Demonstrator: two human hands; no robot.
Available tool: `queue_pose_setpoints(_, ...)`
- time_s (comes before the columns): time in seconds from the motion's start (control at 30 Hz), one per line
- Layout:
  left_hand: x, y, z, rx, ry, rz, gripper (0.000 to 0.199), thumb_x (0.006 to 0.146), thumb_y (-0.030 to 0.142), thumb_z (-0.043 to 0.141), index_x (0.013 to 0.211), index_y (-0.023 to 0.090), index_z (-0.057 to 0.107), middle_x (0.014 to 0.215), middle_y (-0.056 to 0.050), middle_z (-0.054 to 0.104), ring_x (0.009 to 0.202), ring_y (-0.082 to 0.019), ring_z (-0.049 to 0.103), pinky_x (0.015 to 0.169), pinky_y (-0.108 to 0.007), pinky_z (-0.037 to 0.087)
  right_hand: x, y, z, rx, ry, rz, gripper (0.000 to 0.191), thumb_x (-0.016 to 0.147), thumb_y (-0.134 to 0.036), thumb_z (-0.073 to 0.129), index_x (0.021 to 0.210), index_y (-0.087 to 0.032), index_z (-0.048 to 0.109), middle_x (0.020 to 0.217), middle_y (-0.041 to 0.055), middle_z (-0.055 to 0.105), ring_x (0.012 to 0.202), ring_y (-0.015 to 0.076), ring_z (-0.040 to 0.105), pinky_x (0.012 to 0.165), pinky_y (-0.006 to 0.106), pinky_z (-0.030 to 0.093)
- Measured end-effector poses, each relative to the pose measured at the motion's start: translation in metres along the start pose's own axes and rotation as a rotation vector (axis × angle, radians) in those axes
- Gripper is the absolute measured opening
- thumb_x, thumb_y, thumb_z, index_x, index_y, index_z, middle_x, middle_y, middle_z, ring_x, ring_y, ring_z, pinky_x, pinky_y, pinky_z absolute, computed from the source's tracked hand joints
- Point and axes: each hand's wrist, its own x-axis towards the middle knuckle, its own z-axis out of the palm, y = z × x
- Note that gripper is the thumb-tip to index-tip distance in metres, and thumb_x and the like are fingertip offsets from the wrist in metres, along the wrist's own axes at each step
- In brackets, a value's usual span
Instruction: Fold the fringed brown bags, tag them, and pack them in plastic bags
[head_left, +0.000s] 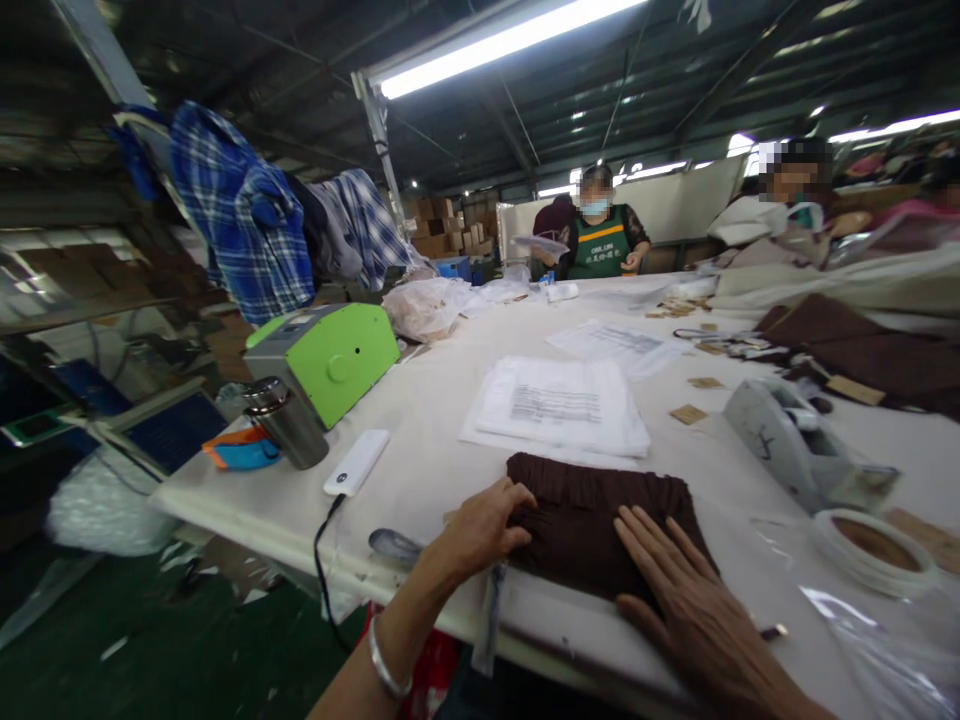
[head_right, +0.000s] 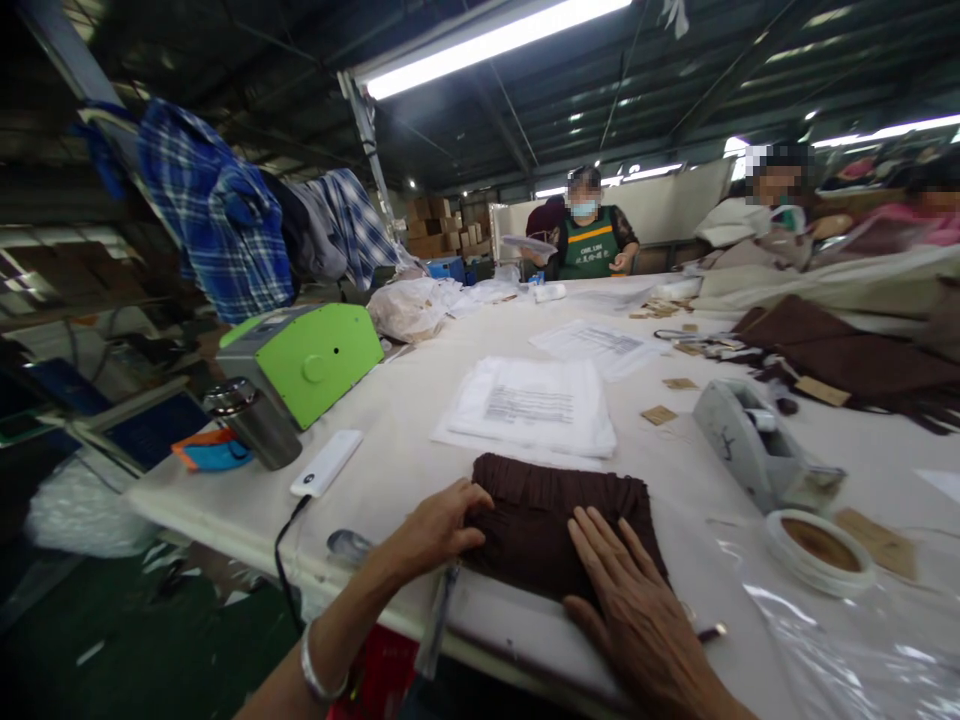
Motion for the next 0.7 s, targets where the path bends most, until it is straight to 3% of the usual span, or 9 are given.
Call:
queue_pose_setpoints(0.23, 0.017, 0.004, 0.029, 0.05, 0.036, 0.055, 0.011, 0.084, 0.014, 0.055, 0.089, 0.023, 0.054, 0.091, 0.003, 0.055, 0.081, -0.014, 0.055, 0.071, -0.024, 0.041, -0.001, 0.0, 0.0, 0.012, -0.053, 0.015, 0.072, 0.091, -0.044, 0.052, 0.15, -0.013, 0.026, 0.152, 0.0096, 0.036, 0.138, 0.027, 0.036, 0.107, 0.046, 0.036)
queue_pose_setpoints(0.33, 0.014, 0.0, 0.023, 0.075, 0.062, 0.073, 0.01, 0.088, 0.014, 0.051, 0.093, 0.023, 0.054, 0.095, 0.001, 0.055, 0.087, -0.013, 0.056, 0.077, -0.023, 0.043, -0.001, 0.001, -0.004, 0.006, -0.052, 0.01, 0.069, 0.092, -0.043, 0.051, 0.149, -0.012, 0.028, 0.151, 0.0105, 0.038, 0.138, 0.0271, 0.035, 0.107, 0.046, 0.035)
queue_pose_setpoints(0.47, -0.008, -0.01, 0.009, 0.163, 0.016, 0.139, 0.018, 0.088, 0.012, 0.054, 0.099, 0.026, 0.058, 0.102, 0.002, 0.058, 0.093, -0.013, 0.058, 0.082, -0.023, 0.044, 0.016, -0.011, -0.02, 0.081, -0.003, 0.0, 0.061, 0.092, -0.039, 0.054, 0.143, -0.01, 0.037, 0.146, 0.012, 0.045, 0.134, 0.027, 0.04, 0.108, 0.043, 0.032)
queue_pose_setpoints(0.6, -0.022, -0.011, 0.012, 0.31, 0.005, 0.149, 0.015, 0.088, 0.012, 0.055, 0.099, 0.022, 0.06, 0.099, -0.003, 0.06, 0.094, -0.021, 0.058, 0.08, -0.031, 0.046, 0.058, -0.048, -0.032, 0.308, 0.064, 0.026, 0.037, 0.087, -0.028, 0.063, 0.122, -0.018, 0.057, 0.118, 0.0077, 0.064, 0.107, 0.0237, 0.057, 0.094, 0.038, 0.039)
queue_pose_setpoints(0.7, -0.019, -0.009, 0.021, 0.397, 0.023, 0.149, 0.008, 0.092, 0.015, 0.052, 0.091, 0.019, 0.06, 0.093, -0.005, 0.061, 0.087, -0.022, 0.058, 0.075, -0.034, 0.047, 0.089, -0.075, -0.023, 0.333, -0.03, 0.084, 0.018, 0.078, -0.024, 0.072, 0.095, -0.022, 0.064, 0.093, 0.0019, 0.067, 0.086, 0.0219, 0.058, 0.08, 0.036, 0.039)
